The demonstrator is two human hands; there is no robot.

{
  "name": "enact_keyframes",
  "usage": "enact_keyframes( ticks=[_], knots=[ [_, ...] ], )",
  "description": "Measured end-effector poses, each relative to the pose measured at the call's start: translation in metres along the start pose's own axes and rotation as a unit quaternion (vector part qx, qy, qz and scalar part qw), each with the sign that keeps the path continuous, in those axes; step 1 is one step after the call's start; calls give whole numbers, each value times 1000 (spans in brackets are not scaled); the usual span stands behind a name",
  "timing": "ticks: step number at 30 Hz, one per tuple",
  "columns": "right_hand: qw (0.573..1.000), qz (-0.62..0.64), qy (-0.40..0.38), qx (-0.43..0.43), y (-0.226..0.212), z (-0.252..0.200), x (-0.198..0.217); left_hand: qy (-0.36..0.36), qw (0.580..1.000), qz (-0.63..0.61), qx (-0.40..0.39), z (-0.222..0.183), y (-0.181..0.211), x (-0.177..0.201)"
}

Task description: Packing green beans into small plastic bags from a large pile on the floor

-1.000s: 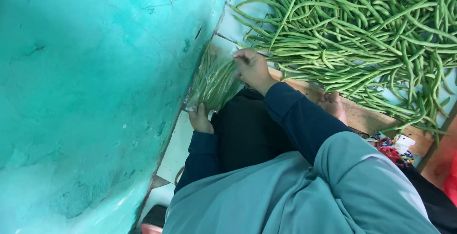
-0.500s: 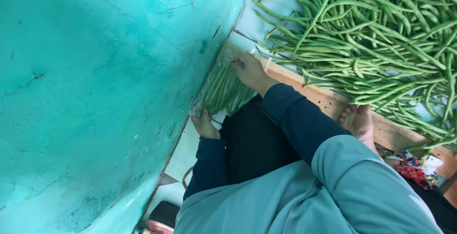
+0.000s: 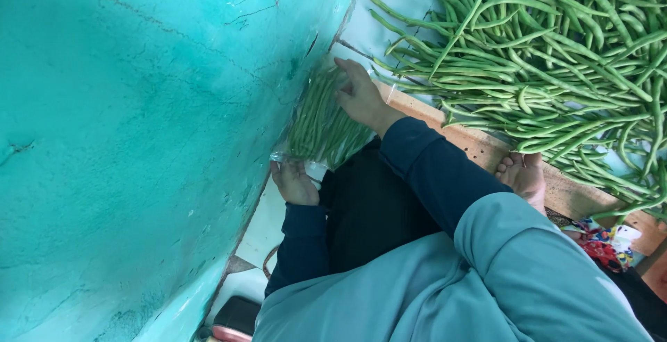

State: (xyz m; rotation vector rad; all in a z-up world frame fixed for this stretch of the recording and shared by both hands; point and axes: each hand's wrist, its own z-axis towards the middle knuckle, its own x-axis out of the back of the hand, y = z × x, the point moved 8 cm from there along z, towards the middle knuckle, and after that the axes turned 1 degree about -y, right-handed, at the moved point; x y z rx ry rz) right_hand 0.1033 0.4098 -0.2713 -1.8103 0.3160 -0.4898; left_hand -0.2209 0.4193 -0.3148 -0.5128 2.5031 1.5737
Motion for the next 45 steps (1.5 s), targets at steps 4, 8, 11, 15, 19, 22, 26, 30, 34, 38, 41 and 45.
enact_keyframes(
  ticks=[4, 8, 11, 15, 19, 22, 26, 30, 34, 38, 41, 45],
  knots=[
    [997, -24, 67, 42, -16, -14, 49, 46, 998, 4, 31, -31, 8, -12],
    [984, -152, 84, 32, -25, -36, 75, 8, 994, 15, 108, -65, 12, -43],
    [985, -163, 41, -40, 16, -31, 64, -16, 992, 14, 127, -65, 10, -48],
    [996, -42, -11, -81, 33, -30, 39, -40, 992, 12, 121, -69, 22, -64],
    [997, -57, -8, -51, 6, -42, 34, -44, 993, 45, 105, -65, 11, -53],
    [987, -137, 60, 54, -6, -69, 43, -45, 993, 62, 93, -61, -11, -26],
    [989, -133, 51, 47, -4, -117, 63, -32, 981, 190, 35, -74, 11, -30],
    [977, -159, 116, 85, -8, -199, 120, -175, 929, 314, -88, -105, 54, -64],
    [929, -248, 235, 141, -7, -282, 201, -430, 801, 354, -222, -178, 60, -152],
    [902, -382, 188, -65, 64, -348, 255, -635, 511, 435, -382, -292, 13, -215],
    [918, -326, 105, -201, 75, -378, 276, -681, 363, 488, -408, -344, -41, -219],
    [924, -206, 40, -320, 29, -418, 269, -683, 131, 634, -337, -378, -88, -196]
  ],
)
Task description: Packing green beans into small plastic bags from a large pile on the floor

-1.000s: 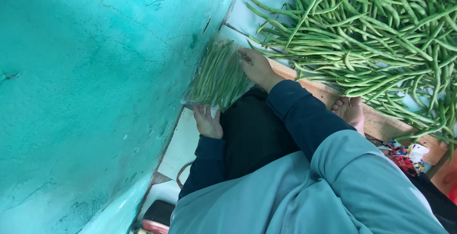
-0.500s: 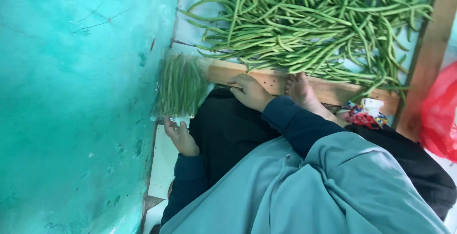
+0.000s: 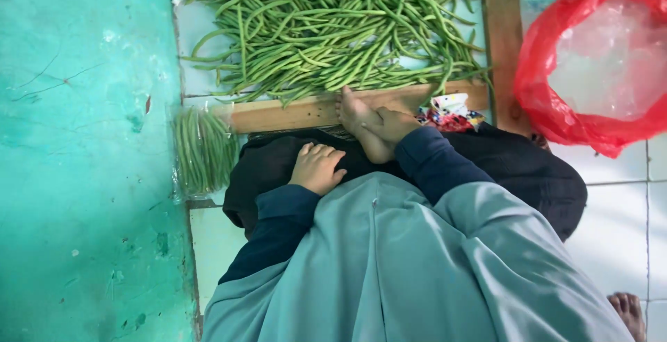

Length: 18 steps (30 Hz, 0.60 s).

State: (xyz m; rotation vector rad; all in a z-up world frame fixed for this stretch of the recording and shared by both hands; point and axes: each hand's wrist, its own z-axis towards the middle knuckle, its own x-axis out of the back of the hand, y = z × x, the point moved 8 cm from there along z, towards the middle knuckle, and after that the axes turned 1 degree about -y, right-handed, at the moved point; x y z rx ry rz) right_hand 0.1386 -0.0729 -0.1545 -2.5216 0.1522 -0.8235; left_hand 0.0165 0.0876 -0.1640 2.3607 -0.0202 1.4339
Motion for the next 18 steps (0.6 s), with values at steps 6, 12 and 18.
enact_keyframes(
  ticks=[6, 12, 18],
  knots=[
    [999, -48, 26, 4, 79, 58, -38, 98, 995, -24, -7, -8, -8, -1],
    [997, -62, 51, 19, 22, 70, -53, 25, 999, -9, 48, -5, -28, 2],
    [992, -99, 57, 43, 77, 8, -80, -28, 996, -21, 80, 4, -29, 7]
  ],
)
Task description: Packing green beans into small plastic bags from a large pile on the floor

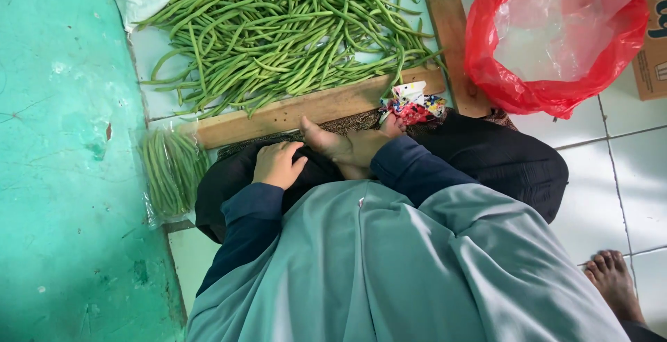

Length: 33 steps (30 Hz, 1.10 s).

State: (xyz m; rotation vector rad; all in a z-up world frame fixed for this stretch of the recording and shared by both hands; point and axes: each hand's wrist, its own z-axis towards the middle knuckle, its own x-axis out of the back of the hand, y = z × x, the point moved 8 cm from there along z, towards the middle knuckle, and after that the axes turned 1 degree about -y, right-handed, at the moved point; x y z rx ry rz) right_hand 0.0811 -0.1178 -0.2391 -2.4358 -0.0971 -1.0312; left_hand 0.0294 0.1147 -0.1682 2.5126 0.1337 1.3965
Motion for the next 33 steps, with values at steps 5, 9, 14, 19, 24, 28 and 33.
enact_keyframes(
  ticks=[5, 9, 14, 19, 24, 28, 33],
  knots=[
    [1000, -4, 2, 6, 0, -3, 4, 99, 989, -57, -90, 36, 37, 12],
    [999, -40, 13, 35, -8, 4, 23, 72, 990, -65, -102, 48, 67, 29],
    [996, -18, 43, 77, 9, 36, 46, 116, 985, -76, -102, 57, 55, 34],
    [989, 49, 92, 103, 13, 67, 105, 104, 985, -109, -89, 70, 44, 35],
    [983, 11, 157, 97, 22, 102, 156, 185, 967, -163, -59, 98, 5, 65],
    [967, -56, 239, 74, 45, 157, 180, 267, 948, -172, -16, 123, -29, 90],
    [925, -230, 287, 97, 7, 193, 247, 360, 902, -219, 89, 141, -74, 103]
  ],
)
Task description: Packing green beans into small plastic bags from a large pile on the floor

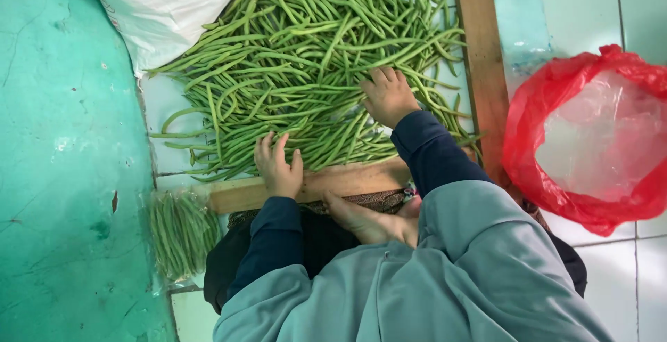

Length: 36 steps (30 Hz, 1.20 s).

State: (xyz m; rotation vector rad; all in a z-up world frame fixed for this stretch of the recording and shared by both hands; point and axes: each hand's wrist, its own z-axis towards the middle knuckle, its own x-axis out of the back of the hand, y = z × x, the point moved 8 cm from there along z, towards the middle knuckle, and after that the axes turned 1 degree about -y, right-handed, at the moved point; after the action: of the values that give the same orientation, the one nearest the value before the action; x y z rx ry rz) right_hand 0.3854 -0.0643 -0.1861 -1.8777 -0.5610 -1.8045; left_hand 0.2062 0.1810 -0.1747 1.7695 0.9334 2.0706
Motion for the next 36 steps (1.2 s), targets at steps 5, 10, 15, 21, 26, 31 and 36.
enact_keyframes(
  ticks=[5, 10, 15, 21, 26, 31, 36],
  knots=[
    [993, -40, -112, -9, 13, 58, -16, -32, 999, 20, 10, 13, -5, -10],
    [974, -5, -218, -61, 25, 68, -33, -115, 989, 69, 64, 17, -13, -18],
    [973, 7, -231, -10, 22, 44, -20, -157, 979, 116, 59, 19, -16, -28],
    [997, 6, -34, 67, 21, -1, -25, -120, 986, 109, 24, 14, -20, -38],
    [989, -26, -55, 137, 16, -42, -16, -79, 995, 54, -28, 6, -39, -64],
    [985, -47, 28, 166, 25, -60, -10, -39, 994, 15, -104, 5, -23, -73],
    [965, 85, -248, 11, 29, -21, 15, -35, 988, -43, -143, 4, -1, -70]
  ],
)
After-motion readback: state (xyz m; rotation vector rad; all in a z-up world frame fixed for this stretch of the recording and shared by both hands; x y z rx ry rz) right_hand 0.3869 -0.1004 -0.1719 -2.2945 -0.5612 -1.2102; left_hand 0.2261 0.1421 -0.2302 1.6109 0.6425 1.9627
